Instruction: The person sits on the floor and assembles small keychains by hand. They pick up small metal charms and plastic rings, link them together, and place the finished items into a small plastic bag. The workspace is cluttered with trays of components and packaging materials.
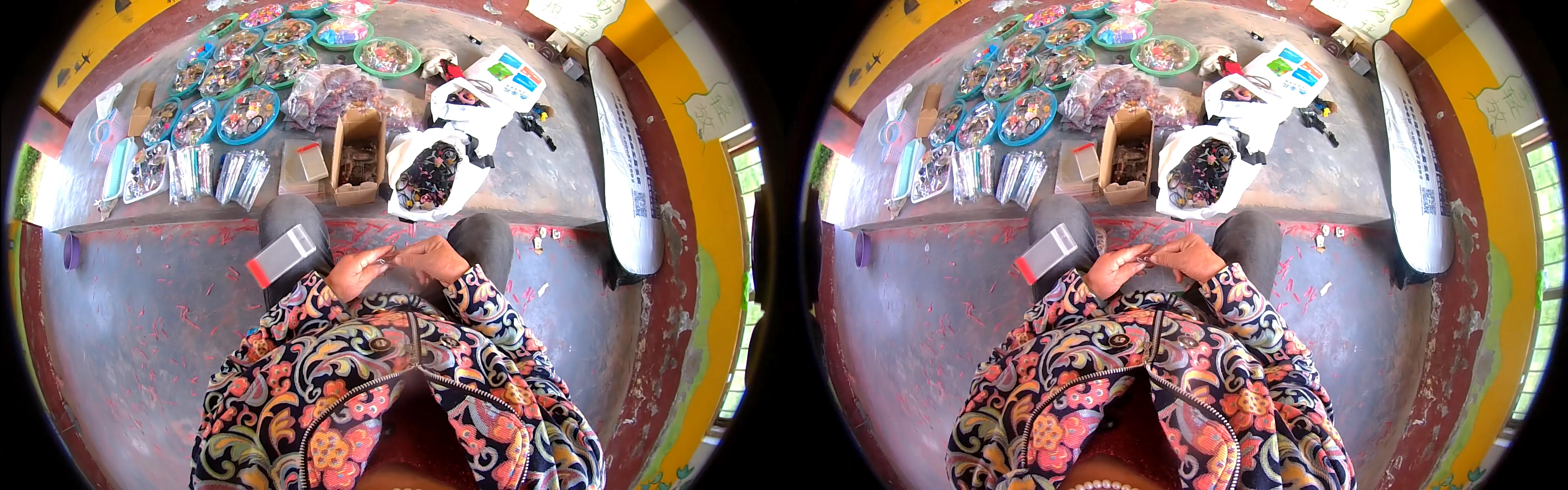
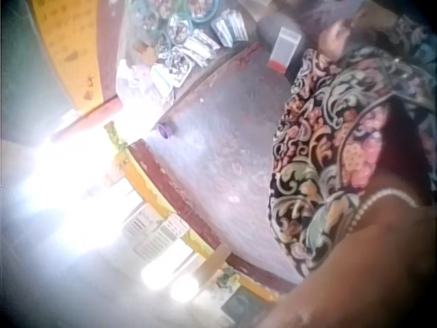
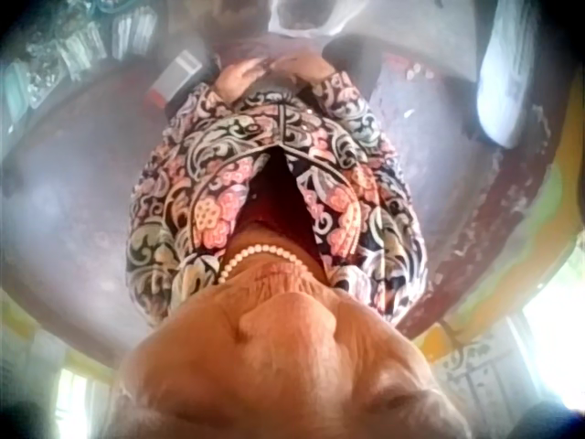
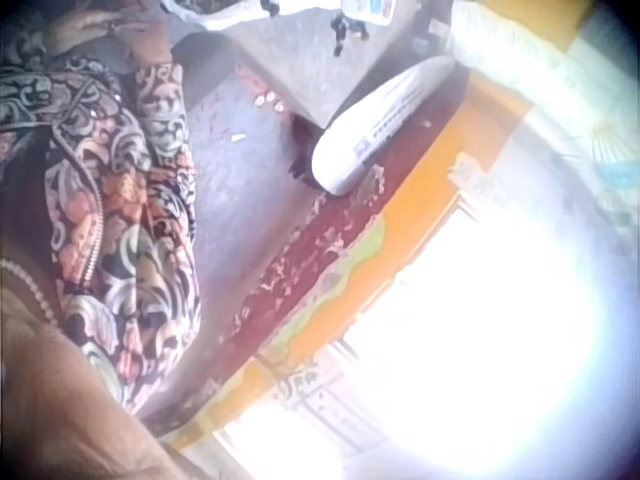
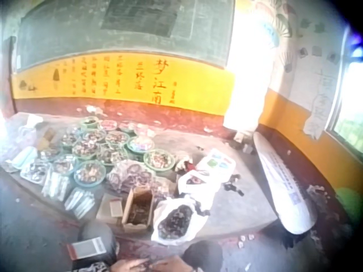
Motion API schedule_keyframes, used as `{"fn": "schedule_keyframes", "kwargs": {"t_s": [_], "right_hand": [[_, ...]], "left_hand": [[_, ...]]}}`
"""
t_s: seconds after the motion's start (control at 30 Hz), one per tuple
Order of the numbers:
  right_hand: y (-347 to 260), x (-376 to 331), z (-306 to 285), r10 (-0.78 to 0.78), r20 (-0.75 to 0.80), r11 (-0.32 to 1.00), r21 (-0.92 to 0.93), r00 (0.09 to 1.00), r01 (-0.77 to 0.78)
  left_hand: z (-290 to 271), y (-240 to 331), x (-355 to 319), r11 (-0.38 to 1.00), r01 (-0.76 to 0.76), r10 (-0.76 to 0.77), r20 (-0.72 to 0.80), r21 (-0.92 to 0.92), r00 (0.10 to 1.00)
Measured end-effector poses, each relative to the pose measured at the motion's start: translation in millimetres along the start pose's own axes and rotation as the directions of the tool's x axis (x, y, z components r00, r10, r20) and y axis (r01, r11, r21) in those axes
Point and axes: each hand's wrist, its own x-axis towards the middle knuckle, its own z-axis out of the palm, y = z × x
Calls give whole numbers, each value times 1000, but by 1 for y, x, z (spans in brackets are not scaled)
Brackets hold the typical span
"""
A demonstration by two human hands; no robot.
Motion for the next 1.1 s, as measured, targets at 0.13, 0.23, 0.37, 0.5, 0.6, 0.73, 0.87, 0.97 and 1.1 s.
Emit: {"fn": "schedule_keyframes", "kwargs": {"t_s": [0.13, 0.23, 0.37, 0.5, 0.6, 0.73, 0.87, 0.97, 1.1], "right_hand": [[1, 2, 1, -16, -7, 999, 31, 1000, 16], [-1, 2, -6, 47, 42, 989, -140, 998, -41], [0, 2, -7, 66, 66, 982, -183, 996, -52], [3, 0, -2, -42, 70, 991, -126, 997, 51], [2, -1, -1, -14, 61, 994, -107, 998, 21], [3, 1, -6, 51, 97, 985, -171, 994, -34], [6, 3, -9, 122, 103, 973, -210, 987, -98], [7, 0, -2, 5, 80, 996, -86, 997, 2], [4, -1, -3, 0, 101, 997, -81, 995, 8]], "left_hand": [[1, -5, 0, 996, 39, -39, 2, -82, 999], [1, -5, 1, 999, 37, -37, 22, -32, 999], [0, 5, 0, 998, -5, 4, 21, 61, 1000], [1, 6, 0, 996, -58, 56, 19, 67, 998], [3, 3, 0, 998, -17, 17, 4, -59, 1000], [2, -5, 0, 999, 16, -14, 46, -43, 999], [0, -4, 0, 999, -15, 17, 52, -47, 998], [2, -8, 0, 998, -16, 18, 41, -58, 999], [3, -4, 1, 988, 12, -7, 31, -156, 999]]}}
